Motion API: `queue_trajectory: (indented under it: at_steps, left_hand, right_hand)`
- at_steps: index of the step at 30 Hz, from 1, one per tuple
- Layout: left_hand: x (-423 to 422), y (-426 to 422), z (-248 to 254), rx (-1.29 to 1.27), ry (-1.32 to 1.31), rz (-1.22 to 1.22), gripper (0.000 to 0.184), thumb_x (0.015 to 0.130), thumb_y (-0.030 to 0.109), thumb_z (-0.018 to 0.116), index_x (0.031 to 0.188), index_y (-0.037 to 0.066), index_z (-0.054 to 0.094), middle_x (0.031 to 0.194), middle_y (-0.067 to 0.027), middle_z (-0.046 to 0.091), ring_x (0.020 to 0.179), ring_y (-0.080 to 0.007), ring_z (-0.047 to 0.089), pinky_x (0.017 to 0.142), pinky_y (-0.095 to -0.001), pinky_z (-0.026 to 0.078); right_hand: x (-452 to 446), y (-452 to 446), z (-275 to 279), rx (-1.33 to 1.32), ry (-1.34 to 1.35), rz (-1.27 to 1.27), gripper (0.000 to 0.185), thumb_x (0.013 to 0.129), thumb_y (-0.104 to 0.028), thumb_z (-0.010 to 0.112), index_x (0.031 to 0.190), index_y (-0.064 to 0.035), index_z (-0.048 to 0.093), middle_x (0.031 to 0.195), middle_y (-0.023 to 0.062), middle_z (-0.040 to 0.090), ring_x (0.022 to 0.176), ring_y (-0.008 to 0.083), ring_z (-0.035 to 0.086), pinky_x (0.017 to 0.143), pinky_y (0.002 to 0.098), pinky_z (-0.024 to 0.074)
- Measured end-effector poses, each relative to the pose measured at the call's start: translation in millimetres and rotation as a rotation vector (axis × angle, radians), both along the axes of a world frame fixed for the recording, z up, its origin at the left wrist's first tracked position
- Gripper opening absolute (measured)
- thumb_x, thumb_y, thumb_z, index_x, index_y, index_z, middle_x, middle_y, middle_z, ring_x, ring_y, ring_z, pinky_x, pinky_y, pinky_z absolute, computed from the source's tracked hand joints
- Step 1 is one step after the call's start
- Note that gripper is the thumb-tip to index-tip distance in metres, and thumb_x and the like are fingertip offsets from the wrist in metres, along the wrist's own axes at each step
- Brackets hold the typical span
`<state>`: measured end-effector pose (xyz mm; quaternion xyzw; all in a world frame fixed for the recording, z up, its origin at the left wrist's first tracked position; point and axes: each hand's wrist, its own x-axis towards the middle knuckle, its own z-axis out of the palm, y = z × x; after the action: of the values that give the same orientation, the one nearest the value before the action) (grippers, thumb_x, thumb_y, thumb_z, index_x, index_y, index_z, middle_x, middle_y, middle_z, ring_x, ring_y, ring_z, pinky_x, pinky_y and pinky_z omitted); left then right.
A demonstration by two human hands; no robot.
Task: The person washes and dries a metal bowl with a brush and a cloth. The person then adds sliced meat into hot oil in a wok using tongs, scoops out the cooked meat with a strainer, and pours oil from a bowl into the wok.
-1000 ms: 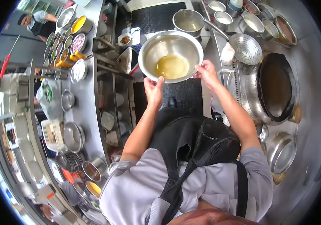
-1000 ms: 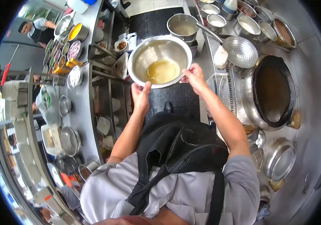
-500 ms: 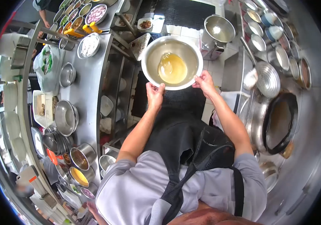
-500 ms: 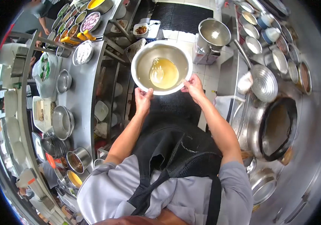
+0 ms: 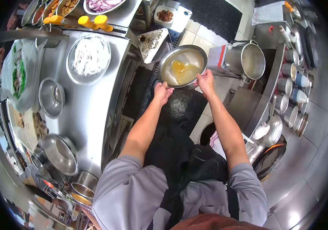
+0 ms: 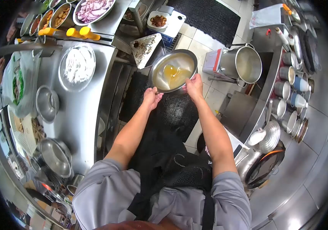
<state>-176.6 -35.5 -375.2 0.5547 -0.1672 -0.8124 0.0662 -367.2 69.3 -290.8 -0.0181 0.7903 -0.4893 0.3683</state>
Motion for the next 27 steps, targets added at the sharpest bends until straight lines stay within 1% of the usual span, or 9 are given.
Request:
queue_trajectory:
  at_steps: [7,10,13,17,20,21,22,26,27]
  left_hand:
    - [-40,-81,-57,0.205,0.002,0.255,0.010,0.102,0.013,0.049,0.098,0.005,0.051,0.083,-0.0074,0.058,0.068,-0.0167,0.062,0.053,-0.0250,0.048]
    - [-45,-111,-81,0.322,-0.029,0.379,0.008,0.101,0.010,0.050,0.103,0.004,0.054,0.085,-0.0092,0.061,0.067,-0.0171,0.061,0.053,-0.0241,0.047]
    - [-42,-139,-117,0.481,0.008,0.463,0.011,0.100,0.009,0.052,0.107,0.003,0.057,0.087,-0.0103,0.064,0.067,-0.0175,0.061,0.052,-0.0233,0.047]
    - [-35,-172,-144,0.604,0.103,0.624,0.010,0.092,-0.003,0.055,0.101,-0.001,0.059,0.083,-0.0084,0.063,0.065,-0.0176,0.062,0.050,-0.0229,0.047]
    - [-29,-185,-177,0.659,0.057,0.821,0.026,0.081,-0.015,0.054,0.103,-0.002,0.062,0.091,-0.0112,0.068,0.078,-0.0213,0.069,0.055,-0.0248,0.052]
    - [-26,-188,-188,0.692,0.054,0.938,0.031,0.078,-0.017,0.054,0.104,-0.002,0.063,0.095,-0.0129,0.069,0.082,-0.0231,0.070,0.057,-0.0258,0.054]
    - [-6,-184,-226,0.761,0.350,0.929,0.025,0.088,-0.009,0.049,0.108,-0.005,0.063,0.100,-0.0157,0.071,0.094,-0.0287,0.072,0.067,-0.0314,0.061]
    - [-17,-200,-182,0.706,0.291,1.259,0.032,0.093,-0.007,0.047,0.120,-0.002,0.061,0.108,-0.0169,0.070,0.098,-0.0323,0.070,0.069,-0.0356,0.060]
    - [-9,-201,-195,0.653,0.356,1.200,0.033,0.098,0.003,0.042,0.128,-0.003,0.058,0.107,-0.0177,0.069,0.097,-0.0323,0.069,0.074,-0.0390,0.060]
  right_hand:
    - [-42,-139,-40,0.265,0.063,0.052,0.020,0.088,-0.001,0.059,0.094,-0.0006,0.040,0.074,0.0169,0.062,0.052,0.0244,0.068,0.042,0.0353,0.0571]
    - [-49,-190,-39,0.444,0.033,0.072,0.035,0.085,-0.004,0.061,0.116,0.0061,0.048,0.089,0.0232,0.069,0.059,0.0269,0.072,0.048,0.0356,0.0599]
    - [-50,-238,-41,0.473,0.034,0.042,0.040,0.083,-0.004,0.064,0.119,0.0042,0.049,0.095,0.0240,0.069,0.063,0.0287,0.073,0.048,0.0356,0.0603]
    - [-47,-294,-76,0.512,0.081,0.099,0.046,0.081,-0.002,0.065,0.123,0.0030,0.048,0.107,0.0293,0.067,0.079,0.0383,0.073,0.067,0.0447,0.0624]
    - [-37,-318,-79,0.345,-0.003,0.067,0.048,0.080,-0.004,0.067,0.123,0.0024,0.047,0.106,0.0310,0.067,0.090,0.0411,0.072,0.070,0.0430,0.0604]
    - [-35,-320,-129,0.389,0.172,0.174,0.043,0.083,-0.005,0.065,0.122,0.0026,0.048,0.100,0.0283,0.069,0.076,0.0368,0.074,0.063,0.0418,0.0599]
    - [-30,-321,-110,0.265,0.071,0.157,0.040,0.085,-0.004,0.064,0.121,0.0024,0.048,0.097,0.0264,0.069,0.070,0.0341,0.073,0.060,0.0404,0.0592]
    - [-19,-292,-48,-0.014,-0.112,0.228,0.017,0.090,0.002,0.058,0.106,0.0018,0.052,0.083,0.0149,0.066,0.062,0.0244,0.072,0.047,0.0341,0.0567]
    - [-14,-277,-40,-0.011,-0.104,0.202,0.017,0.090,0.002,0.058,0.106,0.0018,0.052,0.083,0.0149,0.066,0.062,0.0244,0.072,0.047,0.0341,0.0567]
